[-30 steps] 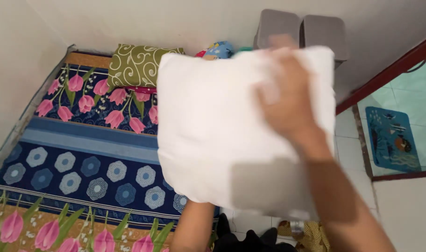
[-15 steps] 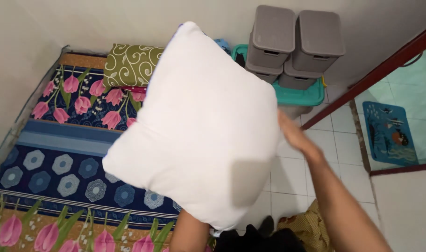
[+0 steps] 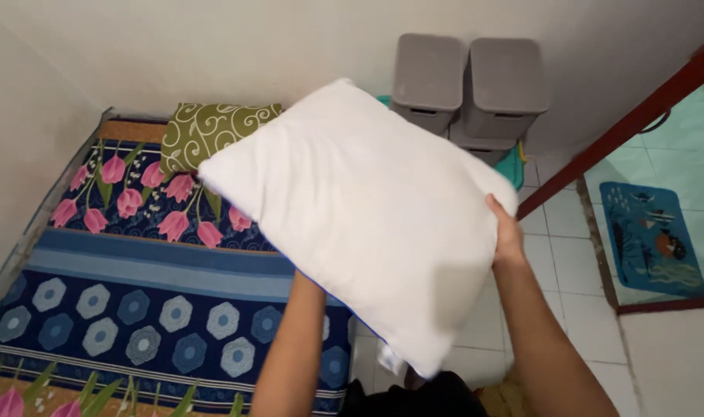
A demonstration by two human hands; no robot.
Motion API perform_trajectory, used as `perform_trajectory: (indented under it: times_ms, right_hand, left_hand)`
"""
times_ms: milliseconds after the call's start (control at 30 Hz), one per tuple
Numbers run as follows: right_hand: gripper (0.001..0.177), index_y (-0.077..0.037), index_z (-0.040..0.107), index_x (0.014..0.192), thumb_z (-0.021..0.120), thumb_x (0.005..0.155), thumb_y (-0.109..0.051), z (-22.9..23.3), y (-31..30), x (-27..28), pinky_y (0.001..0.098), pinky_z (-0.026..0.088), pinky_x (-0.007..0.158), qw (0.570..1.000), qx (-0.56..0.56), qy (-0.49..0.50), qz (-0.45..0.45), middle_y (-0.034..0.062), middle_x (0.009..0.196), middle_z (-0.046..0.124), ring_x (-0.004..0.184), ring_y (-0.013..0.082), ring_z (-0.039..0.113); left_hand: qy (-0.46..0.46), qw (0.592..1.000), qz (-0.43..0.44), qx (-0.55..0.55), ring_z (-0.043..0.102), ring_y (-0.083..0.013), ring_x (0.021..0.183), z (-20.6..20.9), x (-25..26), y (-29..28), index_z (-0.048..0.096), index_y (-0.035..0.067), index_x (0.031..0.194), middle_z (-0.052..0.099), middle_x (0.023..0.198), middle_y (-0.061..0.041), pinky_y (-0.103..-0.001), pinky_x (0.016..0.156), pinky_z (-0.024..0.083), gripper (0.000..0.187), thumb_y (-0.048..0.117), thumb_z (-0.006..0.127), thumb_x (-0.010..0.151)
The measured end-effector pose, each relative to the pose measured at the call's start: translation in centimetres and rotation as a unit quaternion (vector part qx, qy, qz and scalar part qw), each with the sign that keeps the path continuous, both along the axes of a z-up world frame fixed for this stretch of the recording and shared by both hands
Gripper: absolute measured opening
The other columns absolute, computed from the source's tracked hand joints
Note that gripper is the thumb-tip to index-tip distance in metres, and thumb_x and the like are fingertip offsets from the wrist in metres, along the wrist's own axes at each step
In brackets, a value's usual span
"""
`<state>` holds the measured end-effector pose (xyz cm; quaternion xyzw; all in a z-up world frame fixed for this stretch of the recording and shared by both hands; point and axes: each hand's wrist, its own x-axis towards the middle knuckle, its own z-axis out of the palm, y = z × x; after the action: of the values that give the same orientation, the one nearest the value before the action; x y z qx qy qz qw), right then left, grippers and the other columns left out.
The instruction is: Organize and fluff pillows and a small garment on a bed and nearby storage bins.
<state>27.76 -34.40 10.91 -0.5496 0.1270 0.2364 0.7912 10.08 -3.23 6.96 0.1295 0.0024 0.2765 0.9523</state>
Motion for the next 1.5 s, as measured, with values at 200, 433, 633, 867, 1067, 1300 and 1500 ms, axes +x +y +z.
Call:
perform_trajectory:
  times_ms: [200, 433, 633, 867, 1067, 1300, 1500]
  right_hand:
    - [0.070, -0.002, 0.046, 0.148, 0.076, 0.085, -0.012, 4.2, -4.4, 9.1, 0.0477, 0.059, 0.099, 0.985, 0.049, -0.145, -0.082, 0.0175, 0.133, 0.063, 0.120, 0.0343, 0.065]
    - [0.064, -0.005, 0.043, 0.141, 0.071, 0.087, -0.022, 9.0, -9.8, 17.8, 0.0530, 0.056, 0.095, 0.971, 0.174, -0.146, -0.069, 0.0201, 0.133, 0.062, 0.124, 0.0365, 0.064]
    - [0.065, 0.003, 0.049, 0.143, 0.067, 0.092, -0.033, 5.0, -8.3, 22.4, 0.0443, 0.059, 0.087, 0.980, -0.131, -0.059, 0.136, 0.0222, 0.130, 0.066, 0.114, 0.0319, 0.068]
    - [0.063, 0.001, 0.051, 0.141, 0.074, 0.086, -0.018, 1.1, -5.7, 29.4, 0.0373, 0.060, 0.082, 0.957, -0.162, -0.218, 0.105, 0.0172, 0.121, 0.069, 0.100, 0.0253, 0.071]
    - [0.054, 0.003, 0.059, 0.135, 0.078, 0.088, -0.016, 1.4, -3.1, 41.5, 0.0381, 0.058, 0.083, 0.920, -0.277, -0.263, 0.085, 0.0173, 0.118, 0.072, 0.098, 0.0264, 0.070]
    - [0.064, 0.003, 0.054, 0.137, 0.080, 0.090, -0.031, -2.0, -1.4, 58.4, 0.0468, 0.054, 0.085, 0.782, -0.547, -0.295, 0.051, 0.0225, 0.120, 0.067, 0.100, 0.0340, 0.066]
    - [0.052, -0.003, 0.063, 0.130, 0.077, 0.087, -0.028, -17.2, 2.0, 58.8, 0.0381, 0.057, 0.087, 0.810, -0.457, -0.237, 0.280, 0.0128, 0.112, 0.078, 0.099, 0.0221, 0.072]
  left_hand:
    - [-0.012, 1.000, 0.002, 0.011, 0.058, -0.0398, 0.127, 1.6, 7.5, -2.3, 0.044, 0.004, 0.148, 0.054, 0.145, -0.021, -0.049, 0.106, 0.050, 0.084, 0.066, 0.050, 0.091]
    - [0.199, 0.976, -0.080, 0.035, 0.065, -0.0357, 0.119, -2.7, 17.1, -2.7, 0.058, -0.002, 0.136, 0.069, 0.130, -0.018, -0.048, 0.107, 0.051, 0.059, 0.032, 0.060, 0.088]
    - [0.125, 0.992, -0.016, -0.030, 0.070, -0.0337, 0.106, -6.6, 25.9, -3.3, 0.064, -0.006, 0.110, 0.071, 0.112, -0.020, -0.047, 0.099, 0.056, 0.035, 0.018, 0.060, 0.085]
    - [0.183, 0.978, -0.095, -0.016, 0.067, -0.0287, 0.096, -15.4, 31.7, 1.1, 0.066, -0.005, 0.110, 0.071, 0.103, -0.015, -0.042, 0.089, 0.053, 0.026, 0.005, 0.064, 0.087]
    - [0.150, 0.979, -0.137, -0.010, 0.068, -0.0309, 0.112, -8.3, 42.9, 3.1, 0.059, -0.005, 0.128, 0.070, 0.122, -0.015, -0.046, 0.106, 0.049, 0.052, -0.001, 0.062, 0.076]
    - [0.297, 0.928, -0.152, 0.166, 0.065, -0.0236, 0.104, -8.1, 56.9, 8.2, 0.061, 0.005, 0.126, 0.070, 0.114, -0.006, -0.046, 0.094, 0.052, 0.037, 0.003, 0.067, 0.089]
    - [0.481, 0.854, -0.194, 0.044, 0.064, -0.0278, 0.107, -18.4, 58.3, 7.4, 0.057, 0.012, 0.131, 0.059, 0.123, -0.005, -0.042, 0.089, 0.052, 0.034, 0.017, 0.053, 0.098]
